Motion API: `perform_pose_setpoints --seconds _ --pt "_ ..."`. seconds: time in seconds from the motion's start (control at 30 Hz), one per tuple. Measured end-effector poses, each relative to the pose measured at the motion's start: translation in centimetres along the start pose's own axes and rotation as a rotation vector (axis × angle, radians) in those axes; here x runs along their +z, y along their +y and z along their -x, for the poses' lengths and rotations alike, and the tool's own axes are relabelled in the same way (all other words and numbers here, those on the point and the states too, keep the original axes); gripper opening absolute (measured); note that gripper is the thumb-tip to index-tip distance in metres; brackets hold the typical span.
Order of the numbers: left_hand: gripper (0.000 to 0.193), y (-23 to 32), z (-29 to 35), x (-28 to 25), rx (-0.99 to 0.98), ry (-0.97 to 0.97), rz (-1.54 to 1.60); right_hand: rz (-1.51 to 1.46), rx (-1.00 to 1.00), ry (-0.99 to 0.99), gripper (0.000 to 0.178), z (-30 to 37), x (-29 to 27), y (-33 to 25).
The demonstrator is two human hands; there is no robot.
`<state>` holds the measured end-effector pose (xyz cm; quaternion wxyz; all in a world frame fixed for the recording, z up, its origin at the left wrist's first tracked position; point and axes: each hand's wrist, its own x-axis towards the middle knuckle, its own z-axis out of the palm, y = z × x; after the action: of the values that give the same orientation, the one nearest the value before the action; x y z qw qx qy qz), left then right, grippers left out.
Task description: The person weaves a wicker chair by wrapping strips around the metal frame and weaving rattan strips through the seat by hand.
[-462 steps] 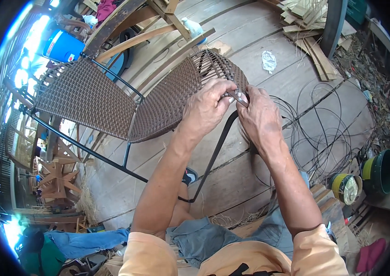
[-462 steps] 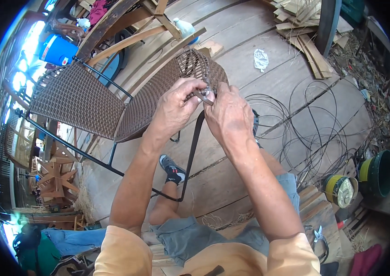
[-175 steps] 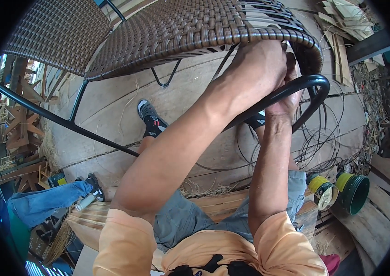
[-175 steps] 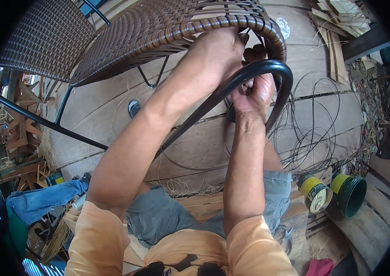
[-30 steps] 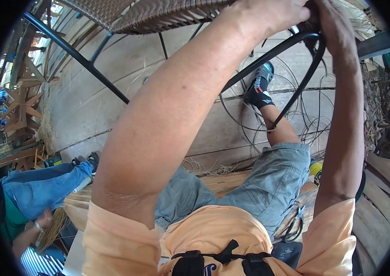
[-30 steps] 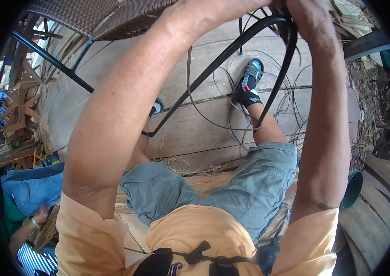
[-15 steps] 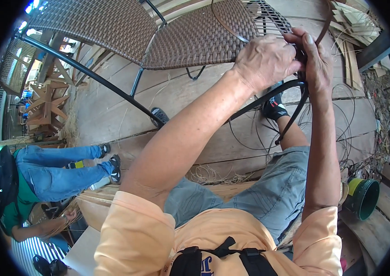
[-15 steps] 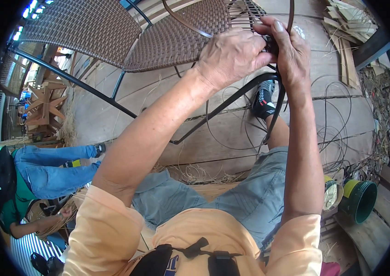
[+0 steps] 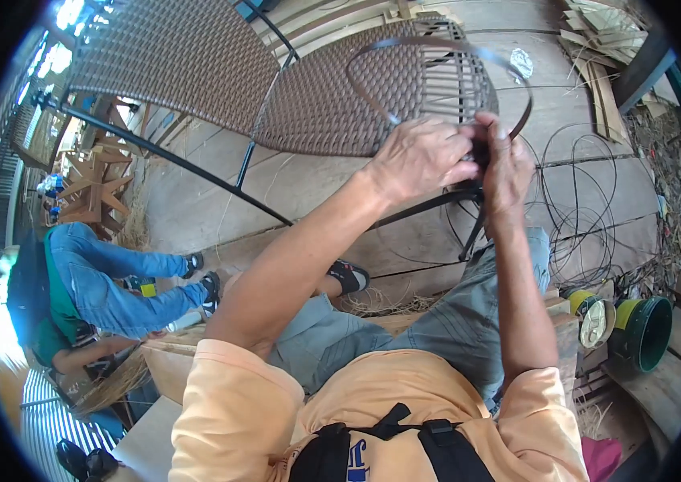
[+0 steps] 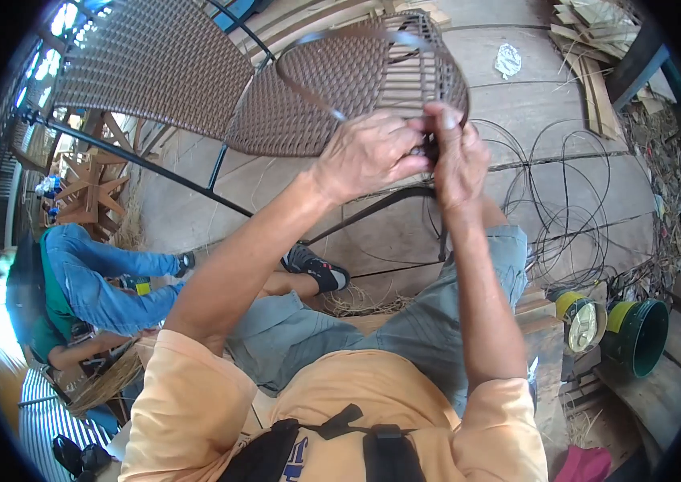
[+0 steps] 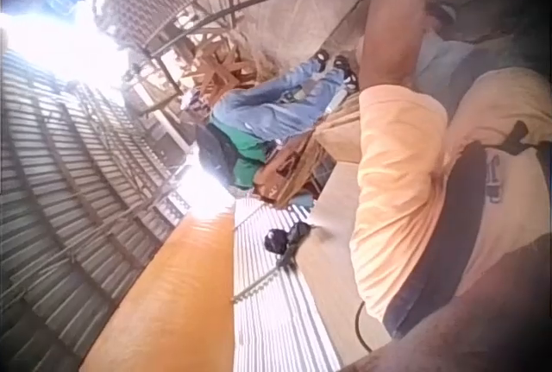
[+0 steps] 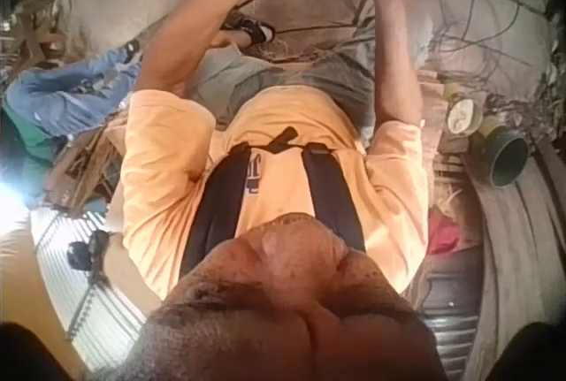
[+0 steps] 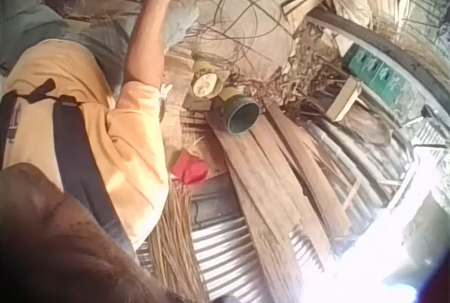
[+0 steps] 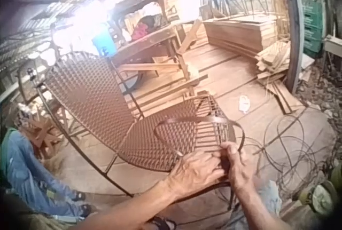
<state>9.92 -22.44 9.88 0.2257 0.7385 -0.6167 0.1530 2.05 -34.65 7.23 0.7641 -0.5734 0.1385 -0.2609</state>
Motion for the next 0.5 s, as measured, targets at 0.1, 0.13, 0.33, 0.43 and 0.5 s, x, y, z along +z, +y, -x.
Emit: perform_pose_setpoints --seconds 0.1,0.13,0.33,0.43,0.5 --pt "0.027 1.4 2.0 -0.8 0.017 -0.06 0.013 -0.133 0.09 0.036 0.035 3.3 0.7 0.6" --pt "0.028 2.1 2.7 -1.1 0.002 -0.091 0.011 -0.077 0.011 0.044 0.036 4.2 0.7 1.4" --pt "0.029 5.6 7.3 -4.0 -0.123 -0.264 0.055 0.215 -0.225 -0.041 0.021 10.0 2.0 2.6" --pt "0.031 6.2 8.5 -4.6 -0.094 -0.327 0.09 0.255 -0.235 -0.031 0.02 12.2 2.7 3.0" --pt "0.035 6.9 9.1 -5.1 -0.106 -0.356 0.078 0.231 -0.261 -0.01 0.02 13.3 3.0 3.5"
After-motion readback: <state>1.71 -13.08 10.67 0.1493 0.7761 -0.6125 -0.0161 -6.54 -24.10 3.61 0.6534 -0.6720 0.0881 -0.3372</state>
